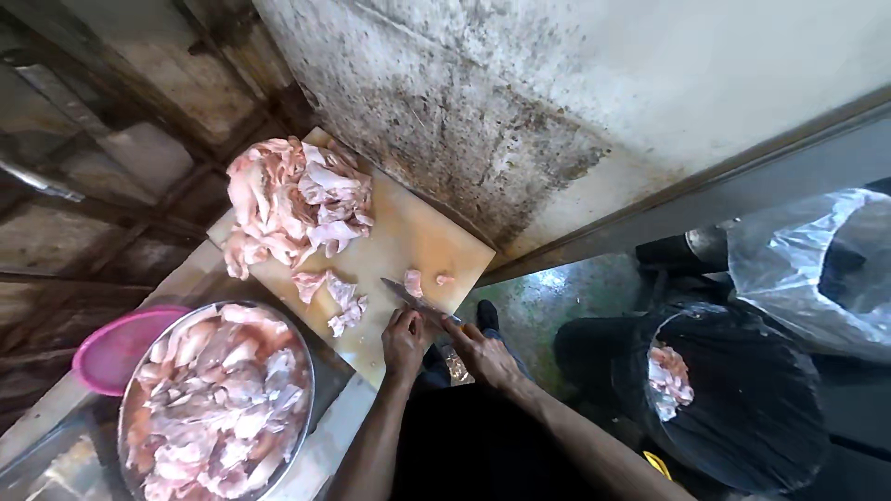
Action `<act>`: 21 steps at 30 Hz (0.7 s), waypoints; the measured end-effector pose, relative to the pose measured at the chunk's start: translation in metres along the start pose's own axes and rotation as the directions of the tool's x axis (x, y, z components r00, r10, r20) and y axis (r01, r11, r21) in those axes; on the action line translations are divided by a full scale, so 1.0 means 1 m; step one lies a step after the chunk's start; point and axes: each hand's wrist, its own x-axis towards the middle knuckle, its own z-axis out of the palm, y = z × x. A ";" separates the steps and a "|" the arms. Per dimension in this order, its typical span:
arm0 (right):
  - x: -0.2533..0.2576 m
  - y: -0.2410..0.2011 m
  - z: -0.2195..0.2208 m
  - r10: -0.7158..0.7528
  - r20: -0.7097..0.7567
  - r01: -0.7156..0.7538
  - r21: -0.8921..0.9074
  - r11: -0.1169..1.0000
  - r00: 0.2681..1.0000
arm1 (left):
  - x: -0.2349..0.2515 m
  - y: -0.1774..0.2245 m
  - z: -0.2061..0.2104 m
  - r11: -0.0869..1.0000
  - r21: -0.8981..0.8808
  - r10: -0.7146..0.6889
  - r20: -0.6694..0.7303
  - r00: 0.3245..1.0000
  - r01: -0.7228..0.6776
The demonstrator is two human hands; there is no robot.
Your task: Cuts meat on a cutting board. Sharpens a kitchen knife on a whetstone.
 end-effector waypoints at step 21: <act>-0.017 0.013 -0.009 -0.057 -0.071 0.060 0.030 0.998 0.996 | 0.000 -0.004 0.019 0.995 -0.008 0.095 -0.188 0.978 -0.099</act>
